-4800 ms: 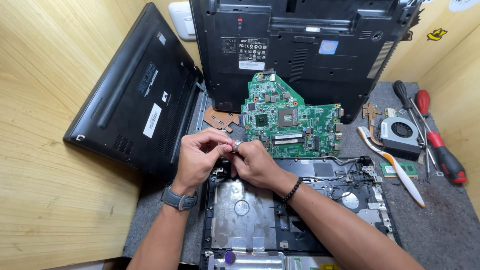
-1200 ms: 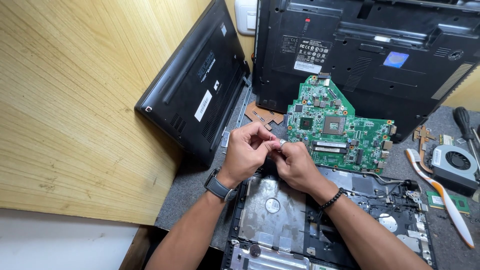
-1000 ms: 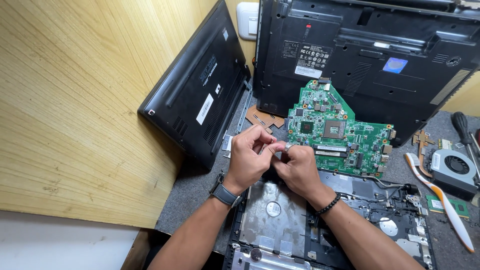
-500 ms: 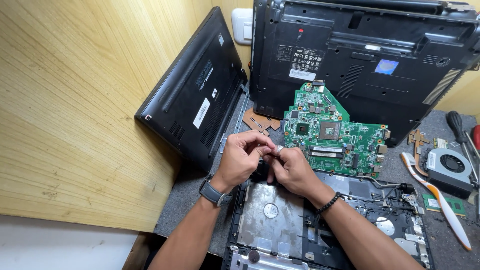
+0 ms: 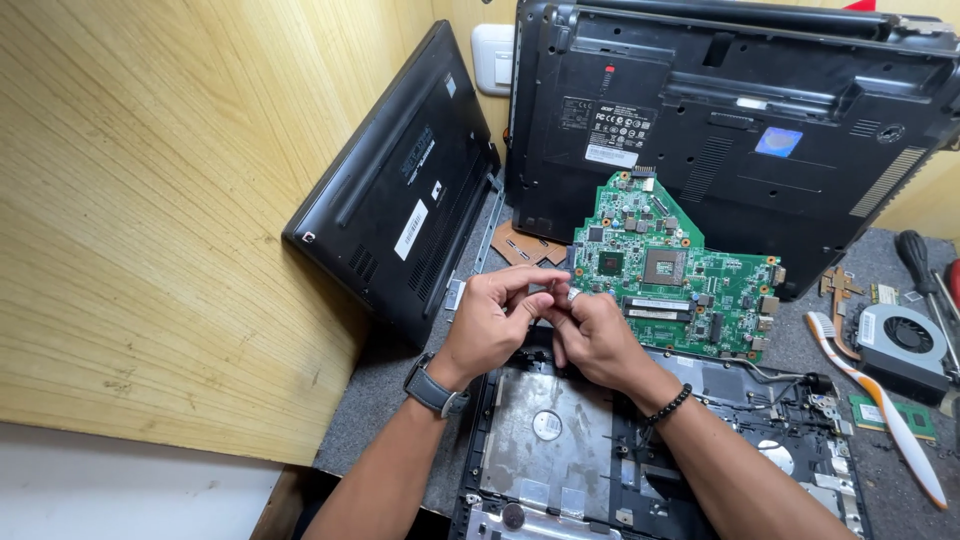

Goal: Disassembling and reassembling internal components of a laptop, including the motherboard and cooling system.

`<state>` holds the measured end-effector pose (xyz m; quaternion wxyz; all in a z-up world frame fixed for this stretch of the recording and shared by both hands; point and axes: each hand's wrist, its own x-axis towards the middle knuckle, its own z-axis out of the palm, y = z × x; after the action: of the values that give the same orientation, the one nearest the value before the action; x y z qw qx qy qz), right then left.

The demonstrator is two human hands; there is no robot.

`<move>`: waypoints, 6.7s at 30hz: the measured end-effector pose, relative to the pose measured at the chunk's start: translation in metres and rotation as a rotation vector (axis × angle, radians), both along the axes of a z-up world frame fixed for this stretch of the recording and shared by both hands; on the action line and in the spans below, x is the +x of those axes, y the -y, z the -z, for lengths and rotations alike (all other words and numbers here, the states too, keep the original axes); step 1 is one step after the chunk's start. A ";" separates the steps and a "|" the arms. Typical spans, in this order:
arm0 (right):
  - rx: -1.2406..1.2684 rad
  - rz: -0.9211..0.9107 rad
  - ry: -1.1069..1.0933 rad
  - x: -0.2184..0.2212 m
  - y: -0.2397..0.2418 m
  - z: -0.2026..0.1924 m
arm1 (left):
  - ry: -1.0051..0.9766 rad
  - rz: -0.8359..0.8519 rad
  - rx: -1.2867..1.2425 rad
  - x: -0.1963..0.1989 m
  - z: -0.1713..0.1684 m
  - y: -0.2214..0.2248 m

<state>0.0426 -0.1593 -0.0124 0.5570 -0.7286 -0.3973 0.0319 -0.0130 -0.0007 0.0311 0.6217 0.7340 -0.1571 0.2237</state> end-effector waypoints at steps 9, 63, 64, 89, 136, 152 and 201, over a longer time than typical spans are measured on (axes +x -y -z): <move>0.030 0.148 0.148 0.002 -0.004 0.003 | 0.004 -0.096 -0.013 0.014 0.028 -0.004; 0.022 0.466 0.364 -0.017 0.083 -0.101 | -0.088 -0.234 -0.592 0.019 0.032 -0.022; 0.026 0.469 0.366 -0.016 0.105 -0.095 | -0.085 -0.232 -0.589 0.019 0.032 -0.023; -0.212 0.823 0.599 -0.025 0.250 0.003 | -0.111 -0.083 1.088 0.006 0.036 -0.015; -0.018 0.856 0.505 -0.004 0.271 -0.008 | -0.033 0.496 0.745 0.068 0.035 0.237; -0.765 0.499 0.294 -0.020 0.290 -0.018 | -0.121 0.415 0.731 0.073 0.060 0.240; -0.961 0.563 0.610 -0.018 0.292 0.003 | -0.127 0.391 0.682 0.071 0.062 0.239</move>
<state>0.0250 -0.4510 -0.0153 0.0165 -0.9501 -0.2729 -0.1502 0.0583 -0.2398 -0.0309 0.3818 0.8668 -0.3205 -0.0098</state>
